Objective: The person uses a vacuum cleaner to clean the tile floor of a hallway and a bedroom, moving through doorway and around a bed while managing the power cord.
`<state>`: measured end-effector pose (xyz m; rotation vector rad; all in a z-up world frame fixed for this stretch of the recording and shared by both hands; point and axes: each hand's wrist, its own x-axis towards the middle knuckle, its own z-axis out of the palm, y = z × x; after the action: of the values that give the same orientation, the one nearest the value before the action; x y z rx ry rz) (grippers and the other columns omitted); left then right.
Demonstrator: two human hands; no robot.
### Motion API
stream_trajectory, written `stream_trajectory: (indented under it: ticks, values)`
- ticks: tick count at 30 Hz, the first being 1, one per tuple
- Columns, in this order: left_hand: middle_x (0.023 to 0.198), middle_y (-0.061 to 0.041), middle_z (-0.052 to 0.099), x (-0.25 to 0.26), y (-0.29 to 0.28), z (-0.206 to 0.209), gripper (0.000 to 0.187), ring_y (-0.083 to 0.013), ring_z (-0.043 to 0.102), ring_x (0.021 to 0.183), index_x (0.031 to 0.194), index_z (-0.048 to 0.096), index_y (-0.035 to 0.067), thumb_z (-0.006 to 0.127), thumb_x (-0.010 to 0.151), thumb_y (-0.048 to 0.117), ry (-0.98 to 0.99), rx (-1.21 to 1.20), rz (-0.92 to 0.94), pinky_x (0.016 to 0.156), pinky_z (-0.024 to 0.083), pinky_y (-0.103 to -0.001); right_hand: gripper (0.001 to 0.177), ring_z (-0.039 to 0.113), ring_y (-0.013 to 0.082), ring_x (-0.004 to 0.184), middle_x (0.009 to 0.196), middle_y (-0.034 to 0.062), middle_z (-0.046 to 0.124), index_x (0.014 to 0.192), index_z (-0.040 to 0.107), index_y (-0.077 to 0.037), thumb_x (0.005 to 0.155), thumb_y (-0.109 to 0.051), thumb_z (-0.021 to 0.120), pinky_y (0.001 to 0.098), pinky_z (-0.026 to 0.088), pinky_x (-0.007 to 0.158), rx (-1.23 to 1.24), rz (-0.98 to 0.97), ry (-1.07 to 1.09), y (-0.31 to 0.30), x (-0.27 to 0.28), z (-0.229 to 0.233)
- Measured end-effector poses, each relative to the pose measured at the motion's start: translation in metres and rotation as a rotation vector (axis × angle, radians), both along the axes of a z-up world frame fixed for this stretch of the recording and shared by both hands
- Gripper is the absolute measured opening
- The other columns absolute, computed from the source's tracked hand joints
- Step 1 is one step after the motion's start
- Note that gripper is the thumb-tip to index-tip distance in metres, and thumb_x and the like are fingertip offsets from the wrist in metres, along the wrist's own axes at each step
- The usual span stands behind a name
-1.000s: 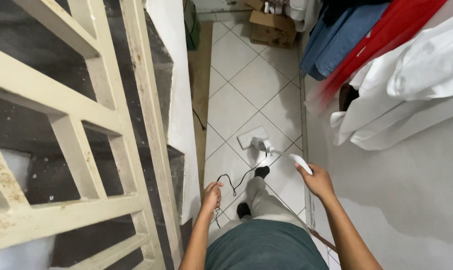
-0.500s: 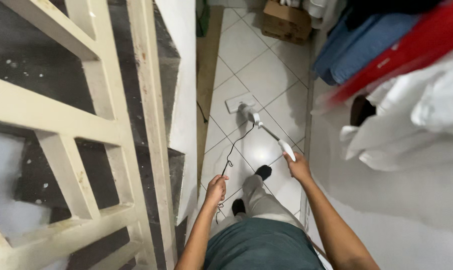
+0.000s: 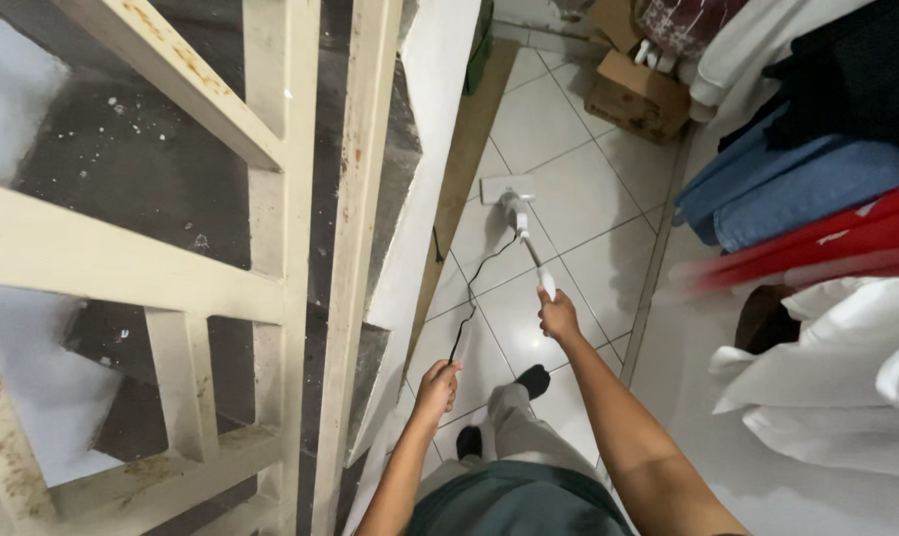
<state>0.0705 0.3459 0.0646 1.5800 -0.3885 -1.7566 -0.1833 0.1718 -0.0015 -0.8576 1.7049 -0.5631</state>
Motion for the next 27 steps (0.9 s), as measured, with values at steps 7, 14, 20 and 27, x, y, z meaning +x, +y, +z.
stream_trajectory:
  ticks: [7, 14, 20, 27]
  values:
    - [0.060, 0.008, 0.037, 0.002, 0.010, -0.007, 0.018, -0.0044, 0.027, 0.045, 0.092, 0.063, 0.015, 0.063, 0.097, 0.033, 0.006, -0.006, -0.021, 0.041, 0.019, -0.024, 0.046, 0.051, 0.0210, 0.047, 0.070, 0.0111, 0.060, 0.108, 0.061, -0.001, 0.101, -0.047, 0.056, 0.0405, 0.046, 0.046, 0.063, 0.084, 0.048, 0.034, -0.003, 0.059]
    - [0.060, 0.008, 0.036, 0.008, 0.032, -0.013, 0.018, -0.0041, 0.027, 0.045, 0.092, 0.064, 0.015, 0.063, 0.095, 0.032, 0.004, -0.037, -0.081, 0.041, 0.018, -0.024, 0.057, 0.070, 0.0425, 0.095, 0.098, 0.0225, 0.074, 0.111, 0.072, -0.007, 0.096, -0.059, 0.055, 0.0510, 0.054, 0.083, -0.075, 0.119, 0.679, 0.150, -0.051, 0.075]
    - [0.058, 0.008, 0.034, 0.013, 0.064, -0.031, 0.017, -0.0038, 0.024, 0.042, 0.091, 0.063, 0.015, 0.061, 0.096, 0.031, 0.008, -0.011, -0.150, 0.039, 0.015, -0.025, 0.051, 0.068, 0.0446, 0.096, 0.100, 0.0215, 0.074, 0.108, 0.075, -0.013, 0.094, -0.058, 0.057, 0.0541, 0.053, 0.081, 0.026, -0.059, 0.762, 0.252, -0.089, 0.122]
    - [0.058, 0.008, 0.039, -0.017, 0.068, -0.035, 0.017, -0.0049, 0.028, 0.042, 0.090, 0.062, 0.012, 0.062, 0.096, 0.028, -0.054, -0.013, -0.289, 0.038, 0.019, -0.026, 0.058, 0.071, 0.0358, 0.078, 0.079, 0.0171, 0.074, 0.084, 0.077, -0.004, 0.094, -0.058, 0.060, 0.0471, 0.053, 0.074, 0.132, -0.287, 0.667, 0.321, -0.131, 0.155]
